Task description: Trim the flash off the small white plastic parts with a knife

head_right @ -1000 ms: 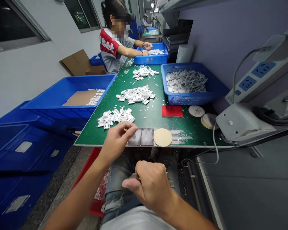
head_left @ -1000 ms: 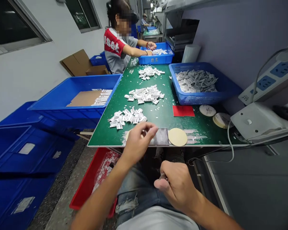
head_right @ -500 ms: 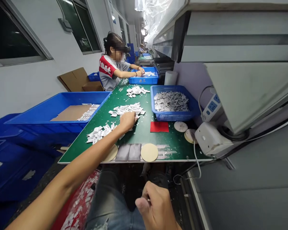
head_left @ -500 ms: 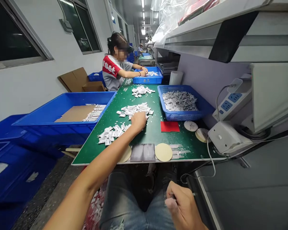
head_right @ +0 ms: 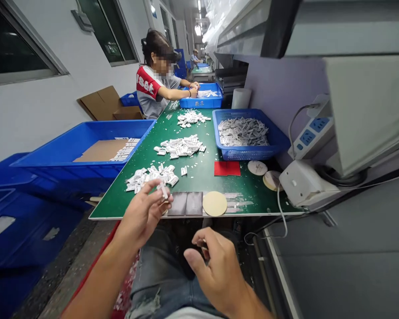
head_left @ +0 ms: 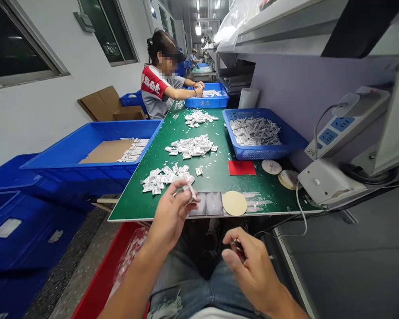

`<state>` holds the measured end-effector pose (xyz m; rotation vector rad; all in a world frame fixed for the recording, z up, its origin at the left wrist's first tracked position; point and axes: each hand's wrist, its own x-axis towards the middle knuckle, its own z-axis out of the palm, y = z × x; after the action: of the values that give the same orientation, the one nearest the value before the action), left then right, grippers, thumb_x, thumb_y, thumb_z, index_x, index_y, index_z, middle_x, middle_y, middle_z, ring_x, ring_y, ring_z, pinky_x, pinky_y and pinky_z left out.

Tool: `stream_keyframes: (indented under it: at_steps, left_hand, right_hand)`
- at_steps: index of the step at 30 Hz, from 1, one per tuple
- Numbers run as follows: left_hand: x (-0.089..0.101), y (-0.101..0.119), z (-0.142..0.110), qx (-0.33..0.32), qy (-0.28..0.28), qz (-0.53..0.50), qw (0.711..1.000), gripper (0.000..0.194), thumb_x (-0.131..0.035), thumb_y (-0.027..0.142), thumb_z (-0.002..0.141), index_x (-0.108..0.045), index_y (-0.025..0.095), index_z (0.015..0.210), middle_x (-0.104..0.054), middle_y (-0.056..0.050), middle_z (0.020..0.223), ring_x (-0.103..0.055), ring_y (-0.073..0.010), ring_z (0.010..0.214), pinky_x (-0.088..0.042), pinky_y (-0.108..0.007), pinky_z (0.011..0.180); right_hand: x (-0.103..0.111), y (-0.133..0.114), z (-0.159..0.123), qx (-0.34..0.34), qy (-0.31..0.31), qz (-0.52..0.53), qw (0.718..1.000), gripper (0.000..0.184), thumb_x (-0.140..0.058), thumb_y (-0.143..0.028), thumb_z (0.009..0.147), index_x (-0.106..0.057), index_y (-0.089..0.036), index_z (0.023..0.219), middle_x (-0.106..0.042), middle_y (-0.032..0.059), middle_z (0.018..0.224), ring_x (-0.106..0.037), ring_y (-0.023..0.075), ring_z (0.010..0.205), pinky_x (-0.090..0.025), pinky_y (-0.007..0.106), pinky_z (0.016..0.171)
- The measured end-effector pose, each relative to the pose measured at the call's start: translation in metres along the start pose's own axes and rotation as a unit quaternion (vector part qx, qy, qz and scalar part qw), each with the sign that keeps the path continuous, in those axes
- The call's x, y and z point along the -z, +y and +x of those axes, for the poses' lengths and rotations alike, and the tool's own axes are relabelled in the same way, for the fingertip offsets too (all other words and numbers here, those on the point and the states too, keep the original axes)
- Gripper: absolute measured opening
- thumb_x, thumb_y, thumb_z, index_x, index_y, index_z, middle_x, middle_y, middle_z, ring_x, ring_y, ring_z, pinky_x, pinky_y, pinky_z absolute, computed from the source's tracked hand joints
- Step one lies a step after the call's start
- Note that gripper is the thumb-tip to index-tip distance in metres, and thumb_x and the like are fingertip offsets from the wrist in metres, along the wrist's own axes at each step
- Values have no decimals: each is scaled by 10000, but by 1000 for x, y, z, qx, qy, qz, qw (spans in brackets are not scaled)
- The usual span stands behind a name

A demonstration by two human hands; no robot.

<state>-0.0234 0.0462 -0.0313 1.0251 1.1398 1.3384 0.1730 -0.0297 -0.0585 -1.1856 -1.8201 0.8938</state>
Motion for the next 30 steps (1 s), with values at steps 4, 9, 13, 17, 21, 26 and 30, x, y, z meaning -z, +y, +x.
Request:
stream_keyframes:
  at_steps: [4, 9, 13, 17, 21, 26, 30]
  left_hand:
    - [9, -4, -62, 73, 39, -155, 984, 234, -737, 222, 740, -590, 169, 915, -639, -12, 723, -595, -107, 592, -470, -197, 536]
    - [17, -6, -84, 115, 50, -139, 982, 219, -789, 217, 674, -671, 140, 841, -639, -13, 649, -559, -92, 520, -455, -190, 487]
    - [26, -6, -86, 143, 51, -124, 981, 251, -825, 252, 627, -704, 135, 813, -645, -19, 633, -540, -85, 501, -444, -182, 471]
    - [32, -6, -88, 149, 47, -121, 980, 251, -837, 259, 620, -721, 139, 807, -632, -8, 605, -532, -76, 499, -444, -166, 470]
    - [35, -6, -88, 157, 41, -126, 979, 244, -840, 256, 622, -721, 141, 802, -623, -3, 590, -539, -74, 507, -449, -154, 476]
    - [36, -6, -86, 158, 40, -112, 980, 243, -836, 264, 621, -722, 135, 793, -609, -4, 586, -527, -78, 506, -446, -158, 466]
    - [36, -7, -86, 149, 49, -89, 984, 246, -831, 276, 619, -725, 132, 788, -589, -4, 565, -506, -82, 489, -436, -169, 450]
  right_hand:
    - [-7, -13, 16, 133, 0, -100, 986, 358, -421, -484, 960, -536, -167, 840, -517, -13, 680, -455, 108, 556, -332, 243, 568]
    - [-19, -26, 30, 235, 6, -232, 944, 542, -336, -615, 940, -546, -159, 738, -511, -2, 593, -434, 124, 506, -269, 274, 519]
    - [-25, -31, 35, 265, 15, -312, 912, 623, -255, -666, 925, -515, -181, 634, -450, -8, 529, -360, 131, 467, -200, 301, 494]
    - [-30, -32, 36, 272, 19, -344, 899, 646, -213, -676, 922, -502, -187, 613, -434, -7, 523, -336, 135, 468, -178, 309, 496]
    - [-32, -31, 36, 264, 14, -351, 898, 658, -191, -689, 915, -500, -188, 621, -432, -6, 531, -334, 137, 475, -176, 309, 500]
    - [-35, -30, 36, 262, 3, -354, 898, 655, -182, -688, 916, -493, -192, 623, -427, -6, 534, -336, 138, 483, -173, 310, 504]
    - [-36, -27, 34, 251, -12, -360, 898, 640, -198, -692, 912, -477, -198, 615, -422, -4, 535, -327, 138, 488, -158, 315, 509]
